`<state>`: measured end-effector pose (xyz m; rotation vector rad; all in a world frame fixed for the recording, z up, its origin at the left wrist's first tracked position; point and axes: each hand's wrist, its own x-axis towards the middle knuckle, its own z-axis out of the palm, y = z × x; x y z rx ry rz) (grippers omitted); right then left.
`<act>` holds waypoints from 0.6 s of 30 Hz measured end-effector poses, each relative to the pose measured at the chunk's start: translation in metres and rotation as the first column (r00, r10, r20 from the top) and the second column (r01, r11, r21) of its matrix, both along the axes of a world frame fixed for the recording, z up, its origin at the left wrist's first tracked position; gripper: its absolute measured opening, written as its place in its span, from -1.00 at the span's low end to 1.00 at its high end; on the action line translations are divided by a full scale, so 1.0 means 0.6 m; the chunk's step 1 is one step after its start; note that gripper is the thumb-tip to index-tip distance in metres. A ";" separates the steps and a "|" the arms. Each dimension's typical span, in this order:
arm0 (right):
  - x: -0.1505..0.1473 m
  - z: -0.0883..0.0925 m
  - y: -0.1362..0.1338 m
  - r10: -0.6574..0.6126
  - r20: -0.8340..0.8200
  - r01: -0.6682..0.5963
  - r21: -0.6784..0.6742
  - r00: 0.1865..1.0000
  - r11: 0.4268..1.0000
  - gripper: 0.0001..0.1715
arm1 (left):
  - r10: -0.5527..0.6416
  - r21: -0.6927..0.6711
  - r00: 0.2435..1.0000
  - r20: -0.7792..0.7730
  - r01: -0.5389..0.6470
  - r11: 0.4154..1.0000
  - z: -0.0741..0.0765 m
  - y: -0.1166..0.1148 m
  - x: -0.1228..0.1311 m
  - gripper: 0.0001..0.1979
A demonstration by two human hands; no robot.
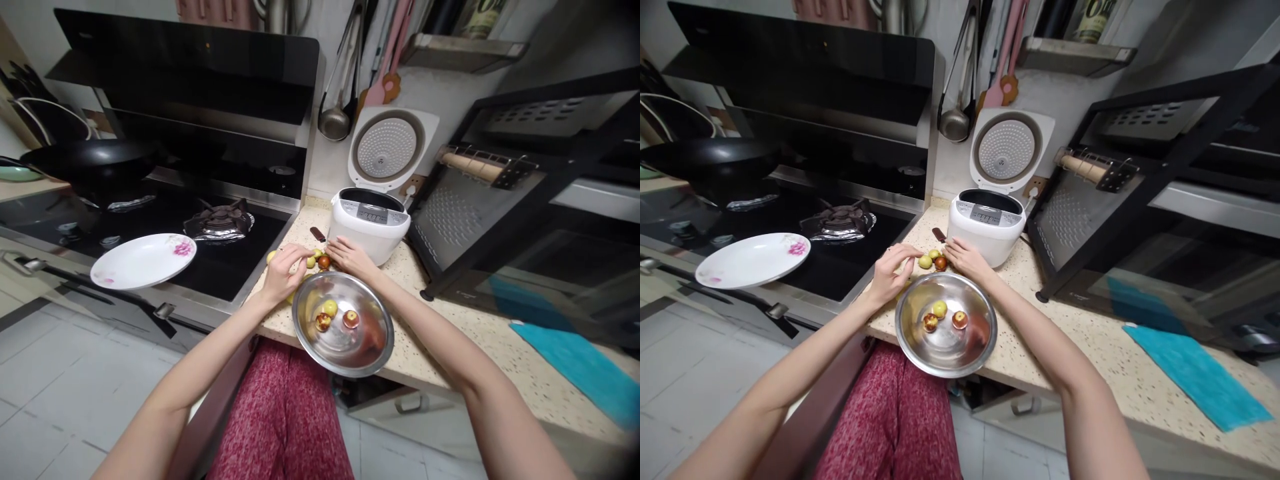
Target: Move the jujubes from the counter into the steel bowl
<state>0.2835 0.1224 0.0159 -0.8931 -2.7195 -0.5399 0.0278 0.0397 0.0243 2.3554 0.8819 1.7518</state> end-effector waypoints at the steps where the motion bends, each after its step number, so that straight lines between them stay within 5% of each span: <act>1: -0.003 -0.006 0.002 -0.010 0.005 0.010 0.005 1.000 1.000 -0.52 | 0.003 -0.003 1.000 -0.008 -0.003 1.000 -0.001 0.000 0.000 -0.76; 10: -0.002 -0.018 0.001 -0.008 0.001 0.008 0.019 1.000 1.000 -0.55 | -0.005 0.014 0.999 -0.040 0.006 1.000 -0.007 0.005 -0.003 -0.77; 18: 0.052 0.032 -0.072 0.002 -0.292 0.012 0.045 0.956 0.999 -0.60 | 0.014 0.012 0.999 -0.041 -0.014 1.000 -0.003 0.004 -0.002 -0.76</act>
